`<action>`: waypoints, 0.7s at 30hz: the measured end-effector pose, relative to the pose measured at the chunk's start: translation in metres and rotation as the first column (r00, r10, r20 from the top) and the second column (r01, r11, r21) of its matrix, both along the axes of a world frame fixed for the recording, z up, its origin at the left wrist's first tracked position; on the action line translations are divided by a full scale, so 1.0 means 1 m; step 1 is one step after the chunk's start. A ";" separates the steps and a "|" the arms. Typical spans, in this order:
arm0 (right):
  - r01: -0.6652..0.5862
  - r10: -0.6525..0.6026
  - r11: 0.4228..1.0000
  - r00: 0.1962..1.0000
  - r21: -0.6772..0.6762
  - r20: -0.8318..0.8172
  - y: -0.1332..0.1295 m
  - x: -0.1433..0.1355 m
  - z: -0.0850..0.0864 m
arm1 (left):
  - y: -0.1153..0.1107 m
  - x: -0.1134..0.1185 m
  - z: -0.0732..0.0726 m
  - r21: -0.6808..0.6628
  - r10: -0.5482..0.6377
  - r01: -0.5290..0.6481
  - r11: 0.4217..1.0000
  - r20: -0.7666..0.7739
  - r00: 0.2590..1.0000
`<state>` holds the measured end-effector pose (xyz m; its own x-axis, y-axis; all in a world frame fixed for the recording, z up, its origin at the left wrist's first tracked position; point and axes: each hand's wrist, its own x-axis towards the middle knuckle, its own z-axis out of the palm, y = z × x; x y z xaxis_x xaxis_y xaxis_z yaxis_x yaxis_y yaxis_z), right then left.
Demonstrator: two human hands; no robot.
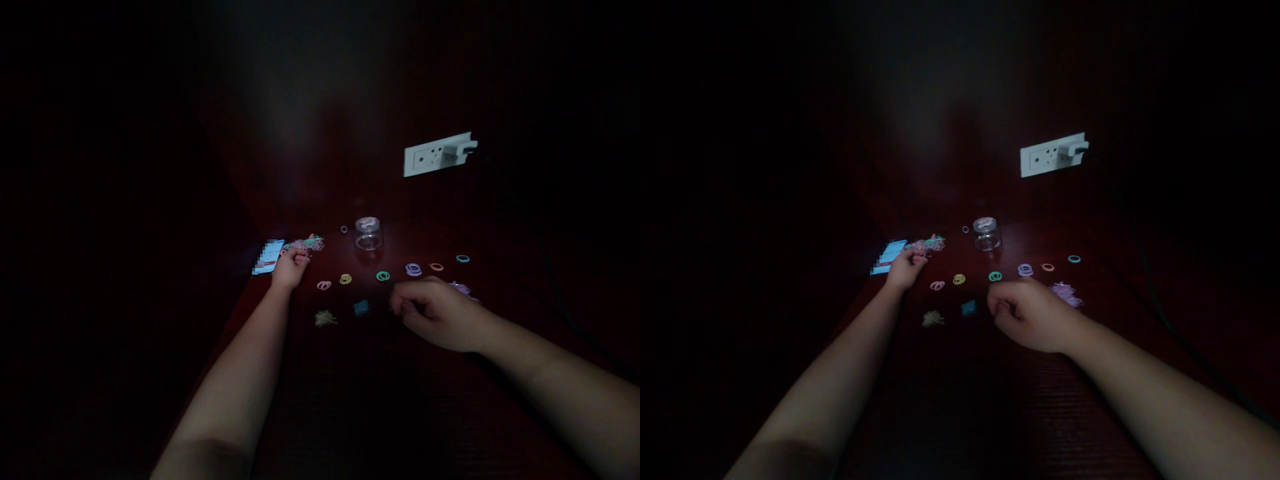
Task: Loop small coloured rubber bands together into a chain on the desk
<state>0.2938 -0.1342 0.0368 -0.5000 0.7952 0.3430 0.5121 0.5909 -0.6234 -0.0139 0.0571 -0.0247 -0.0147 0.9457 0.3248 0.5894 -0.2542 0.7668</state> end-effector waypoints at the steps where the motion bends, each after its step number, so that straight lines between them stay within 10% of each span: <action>1: 0.003 -0.003 1.000 1.000 -0.004 0.003 0.000 0.000 0.000 | 0.000 0.000 0.000 0.002 0.005 -0.005 1.000 -0.002 1.000; 21: 0.010 -0.009 0.999 1.000 -0.030 0.019 0.000 0.000 0.000 | 0.000 0.001 0.000 -0.009 0.009 -0.009 1.000 -0.009 1.000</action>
